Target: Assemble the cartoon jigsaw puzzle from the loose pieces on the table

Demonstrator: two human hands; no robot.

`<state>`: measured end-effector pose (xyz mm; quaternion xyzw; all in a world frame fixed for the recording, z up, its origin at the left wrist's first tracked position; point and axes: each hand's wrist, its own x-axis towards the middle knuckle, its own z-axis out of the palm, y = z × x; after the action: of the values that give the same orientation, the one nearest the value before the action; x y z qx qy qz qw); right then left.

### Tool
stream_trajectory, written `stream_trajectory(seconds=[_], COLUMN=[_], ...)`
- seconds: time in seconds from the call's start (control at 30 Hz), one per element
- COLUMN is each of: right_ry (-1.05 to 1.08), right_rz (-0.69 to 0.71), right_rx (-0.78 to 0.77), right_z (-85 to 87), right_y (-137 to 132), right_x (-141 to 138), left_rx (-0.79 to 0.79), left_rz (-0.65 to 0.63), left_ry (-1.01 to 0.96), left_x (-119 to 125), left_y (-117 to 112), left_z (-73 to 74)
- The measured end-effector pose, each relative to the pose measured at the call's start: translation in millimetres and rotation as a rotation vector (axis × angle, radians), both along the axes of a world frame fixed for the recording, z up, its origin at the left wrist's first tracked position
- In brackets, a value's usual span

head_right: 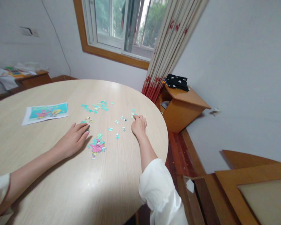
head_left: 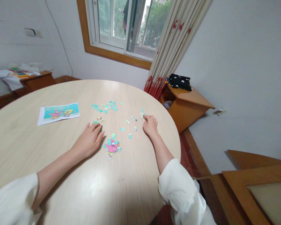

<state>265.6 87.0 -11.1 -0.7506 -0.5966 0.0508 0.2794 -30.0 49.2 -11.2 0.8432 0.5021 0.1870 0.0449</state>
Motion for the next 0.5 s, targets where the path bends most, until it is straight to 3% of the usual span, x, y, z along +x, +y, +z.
stream_trajectory(seconds=[0.5], right_ry=[0.012], right_rz=[0.005], right_rx=[0.017], right_z=[-2.7], right_y=[2.4], right_x=[1.7], left_rx=[-0.001], left_rz=[0.019], left_ry=[-0.035], left_x=[0.7], left_y=[-1.0], left_z=[0.1])
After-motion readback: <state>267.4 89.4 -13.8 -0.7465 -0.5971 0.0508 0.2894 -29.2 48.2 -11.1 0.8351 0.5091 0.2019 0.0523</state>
